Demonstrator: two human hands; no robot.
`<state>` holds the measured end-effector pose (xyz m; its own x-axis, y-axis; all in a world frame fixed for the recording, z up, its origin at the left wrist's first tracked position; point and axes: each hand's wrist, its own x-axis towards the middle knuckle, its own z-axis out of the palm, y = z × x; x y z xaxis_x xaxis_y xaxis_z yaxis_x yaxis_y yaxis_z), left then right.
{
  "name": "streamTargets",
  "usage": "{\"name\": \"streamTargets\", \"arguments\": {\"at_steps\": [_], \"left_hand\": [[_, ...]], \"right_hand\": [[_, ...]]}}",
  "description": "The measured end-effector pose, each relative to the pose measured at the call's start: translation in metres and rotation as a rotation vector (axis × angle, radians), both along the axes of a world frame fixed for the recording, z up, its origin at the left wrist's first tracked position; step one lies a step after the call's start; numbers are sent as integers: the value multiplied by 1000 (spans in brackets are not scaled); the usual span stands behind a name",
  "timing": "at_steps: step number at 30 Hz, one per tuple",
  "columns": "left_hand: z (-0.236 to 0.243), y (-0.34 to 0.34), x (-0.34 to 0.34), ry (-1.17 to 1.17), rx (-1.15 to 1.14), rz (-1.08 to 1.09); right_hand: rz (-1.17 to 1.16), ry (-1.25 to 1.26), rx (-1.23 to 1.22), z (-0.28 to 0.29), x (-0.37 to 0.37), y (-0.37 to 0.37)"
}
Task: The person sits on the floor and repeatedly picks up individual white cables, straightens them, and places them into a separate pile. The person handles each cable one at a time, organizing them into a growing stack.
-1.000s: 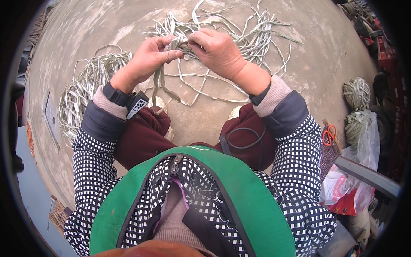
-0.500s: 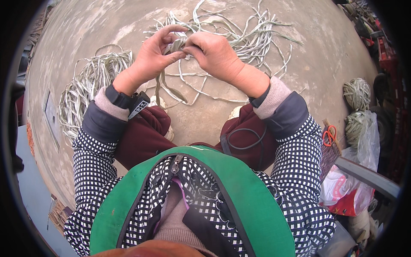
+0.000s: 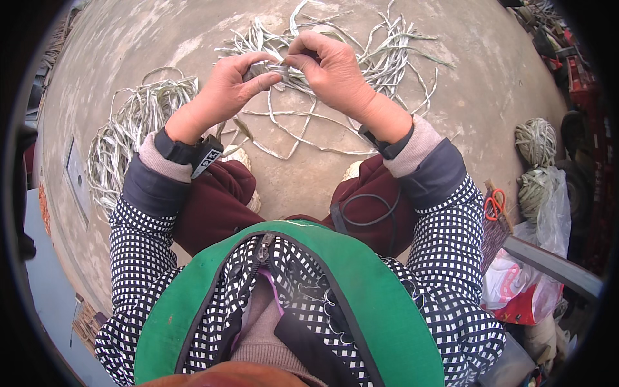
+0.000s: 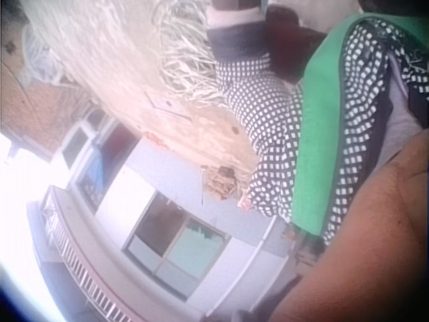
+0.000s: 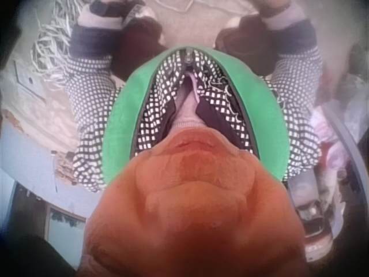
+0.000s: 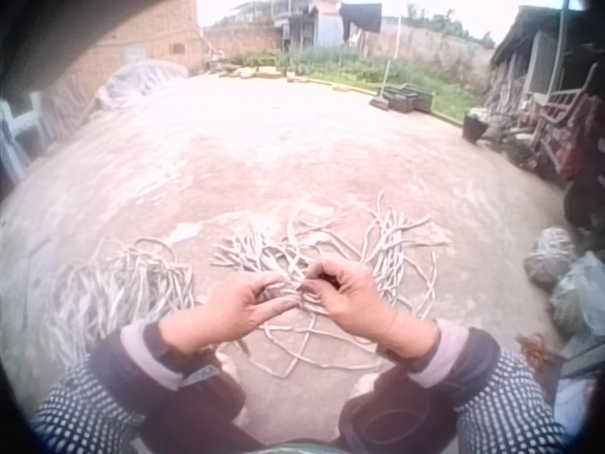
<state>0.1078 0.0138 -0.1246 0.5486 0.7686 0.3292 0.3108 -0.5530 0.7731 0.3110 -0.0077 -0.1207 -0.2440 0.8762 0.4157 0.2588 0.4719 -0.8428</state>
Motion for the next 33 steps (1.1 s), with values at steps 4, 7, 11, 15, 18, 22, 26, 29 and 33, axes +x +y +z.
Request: {"name": "streamTargets", "arguments": {"at_steps": [4,7,11,15,18,22,26,29,33], "left_hand": [[6,-4,-9,95,132,-50],[8,-8,-8,171,181,-96],[9,-11,-5,255,292,-115],[10,-6,-19,490,413,-43],[8,-1,-31,634,529,-42],[3,10,-42,581,611,-107],[3,17,-47,549,653,-90],[6,16,-46,554,673,-67],[9,7,-35,548,718,-92]], "right_hand": [[126,-140,-104,6,10,3],[159,-424,8,7,11,1],[196,-617,19,2,-1,-8],[243,-409,-141,1,-2,-16],[234,-299,-204,1,-3,-26],[269,-254,-180,0,-3,-32],[364,-254,-270,0,4,-26],[436,-151,-411,2,10,-13],[419,-29,-609,6,10,-3]]}}
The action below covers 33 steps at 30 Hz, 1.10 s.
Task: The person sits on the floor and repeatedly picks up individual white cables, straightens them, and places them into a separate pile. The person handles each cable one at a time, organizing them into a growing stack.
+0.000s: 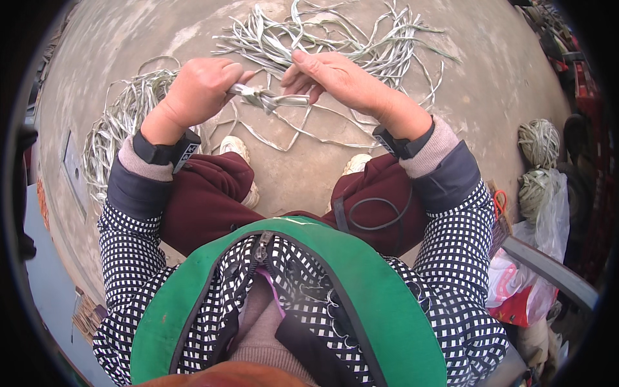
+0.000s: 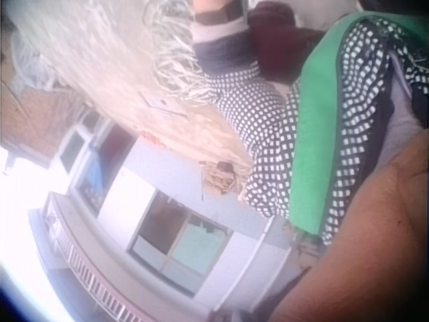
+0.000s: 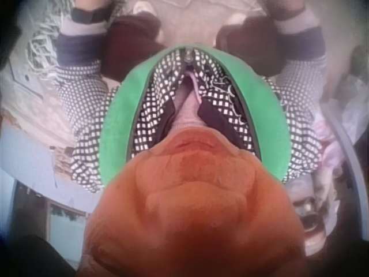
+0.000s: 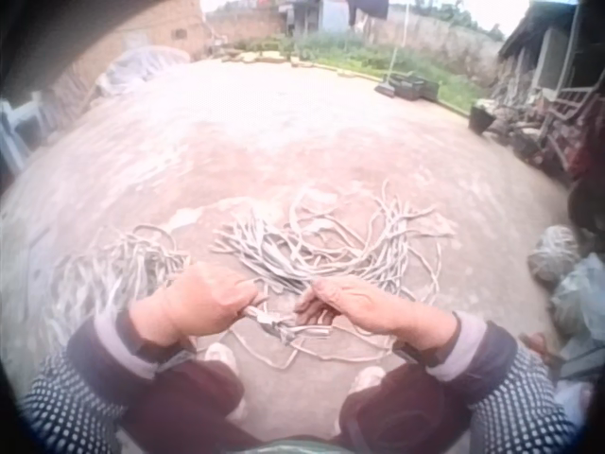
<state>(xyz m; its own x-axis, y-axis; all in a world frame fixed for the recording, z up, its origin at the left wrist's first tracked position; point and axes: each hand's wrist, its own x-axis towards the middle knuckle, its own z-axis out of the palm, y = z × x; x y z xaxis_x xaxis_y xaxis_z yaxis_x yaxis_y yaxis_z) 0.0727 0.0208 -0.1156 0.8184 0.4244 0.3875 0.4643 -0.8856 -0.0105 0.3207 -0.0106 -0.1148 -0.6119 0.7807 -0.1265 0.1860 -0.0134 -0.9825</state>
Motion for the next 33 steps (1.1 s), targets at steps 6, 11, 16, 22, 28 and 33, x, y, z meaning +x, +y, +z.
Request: {"name": "streamTargets", "arguments": {"at_steps": [6,11,16,22,28,33], "left_hand": [[-4,-7,17,108,-15,-88],[-3,-8,9,74,-33,-187],[5,0,-6,37,20,-73],[10,1,-12,8,147,15],[10,-6,-7,11,273,82],[8,-12,-1,51,211,105]], "right_hand": [[252,238,-457,-3,-26,-20],[176,191,-499,-2,-27,-29],[172,167,-398,0,-14,-30],[62,310,-480,-8,-13,-26],[-1,355,-571,-11,-11,-23],[69,325,-449,-16,-7,-18]]}}
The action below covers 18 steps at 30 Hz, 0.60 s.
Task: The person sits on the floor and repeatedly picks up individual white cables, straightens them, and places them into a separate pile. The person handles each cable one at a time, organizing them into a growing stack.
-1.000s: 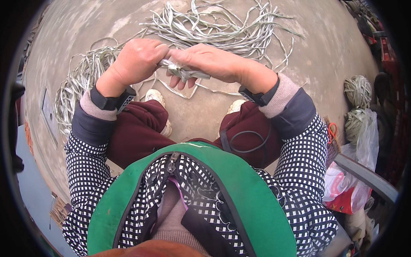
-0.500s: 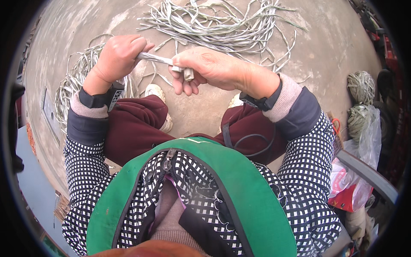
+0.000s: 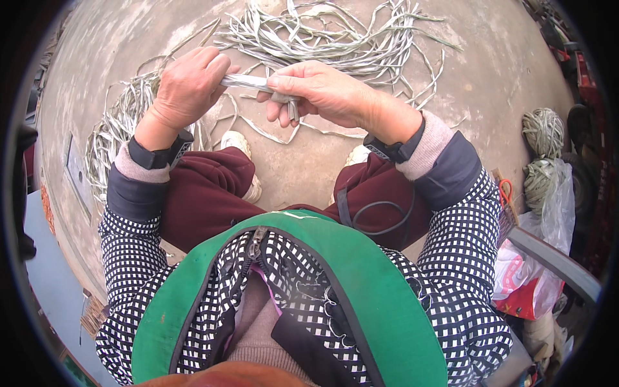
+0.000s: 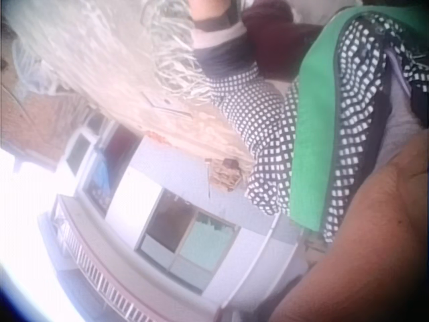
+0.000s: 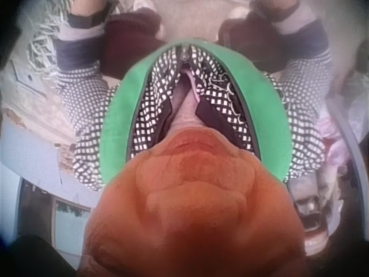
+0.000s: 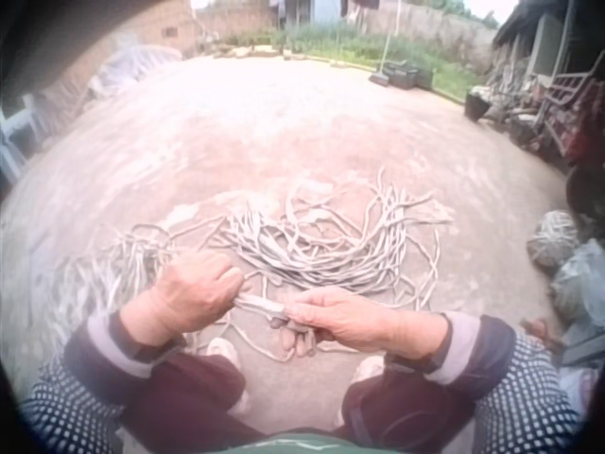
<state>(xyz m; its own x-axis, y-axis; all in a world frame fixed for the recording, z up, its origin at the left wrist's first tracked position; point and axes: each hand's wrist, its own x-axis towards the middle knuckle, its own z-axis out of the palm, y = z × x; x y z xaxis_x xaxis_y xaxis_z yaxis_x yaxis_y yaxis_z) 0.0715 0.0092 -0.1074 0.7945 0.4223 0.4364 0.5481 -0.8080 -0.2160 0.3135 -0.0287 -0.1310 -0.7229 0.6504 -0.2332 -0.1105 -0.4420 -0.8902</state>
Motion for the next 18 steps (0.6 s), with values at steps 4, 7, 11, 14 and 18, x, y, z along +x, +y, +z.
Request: {"name": "streamTargets", "arguments": {"at_steps": [4,7,11,14,18], "left_hand": [[-6,-5,2,-40,-194,-46],[-15,-3,7,-109,-430,-159],[-18,-1,6,-67,-632,14],[-13,1,8,-181,-708,45],[-3,-7,21,-820,-1324,-219]], "right_hand": [[-157,-449,582,-10,7,11],[-197,-648,991,-15,15,12],[-182,-670,1057,-14,17,10],[-175,-712,1005,-9,19,9],[-177,-474,1003,-9,8,7]]}}
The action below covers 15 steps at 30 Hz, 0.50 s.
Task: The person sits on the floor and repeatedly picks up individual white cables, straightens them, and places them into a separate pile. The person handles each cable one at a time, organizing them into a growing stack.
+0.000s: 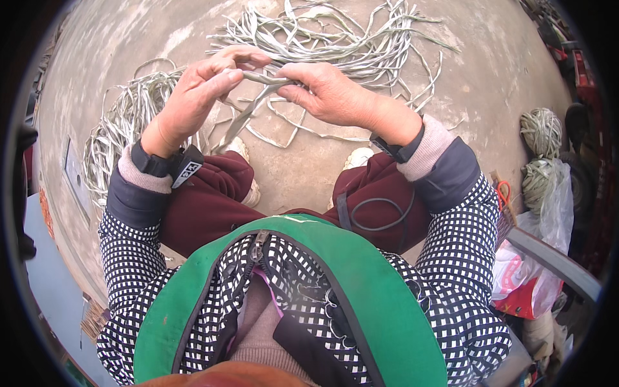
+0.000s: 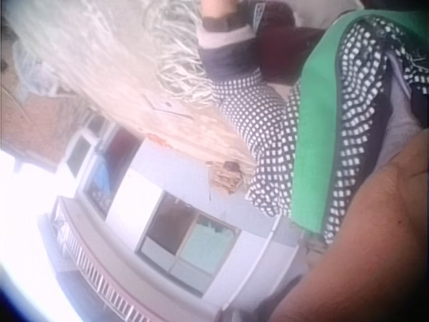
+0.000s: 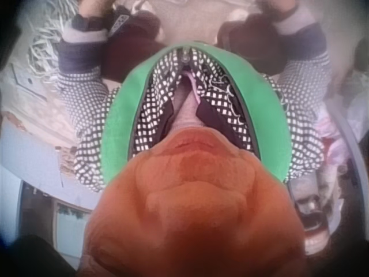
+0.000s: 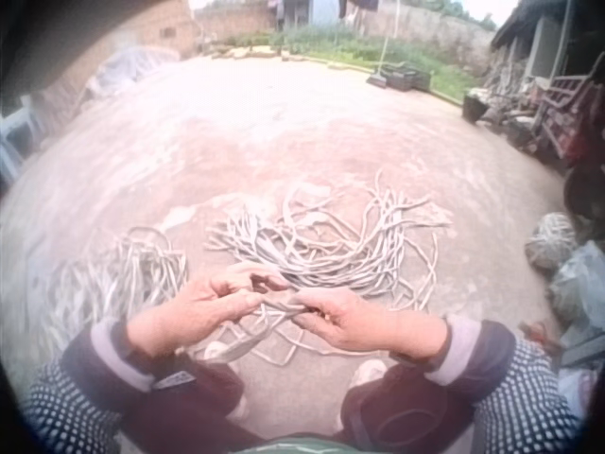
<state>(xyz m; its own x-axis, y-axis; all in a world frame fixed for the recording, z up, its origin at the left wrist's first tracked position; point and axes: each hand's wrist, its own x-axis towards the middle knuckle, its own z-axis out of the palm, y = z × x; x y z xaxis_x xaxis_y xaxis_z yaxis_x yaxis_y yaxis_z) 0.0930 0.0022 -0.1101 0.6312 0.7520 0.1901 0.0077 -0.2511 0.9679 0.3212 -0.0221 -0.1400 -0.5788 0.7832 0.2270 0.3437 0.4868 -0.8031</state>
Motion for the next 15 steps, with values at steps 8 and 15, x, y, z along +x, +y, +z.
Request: {"name": "streamTargets", "arguments": {"at_steps": [8,15], "left_hand": [[12,-11,13,-91,-330,-63],[10,-15,7,10,-176,-81]], "right_hand": [[145,120,-67,8,-13,-13],[173,-41,25,16,-3,-12]]}}
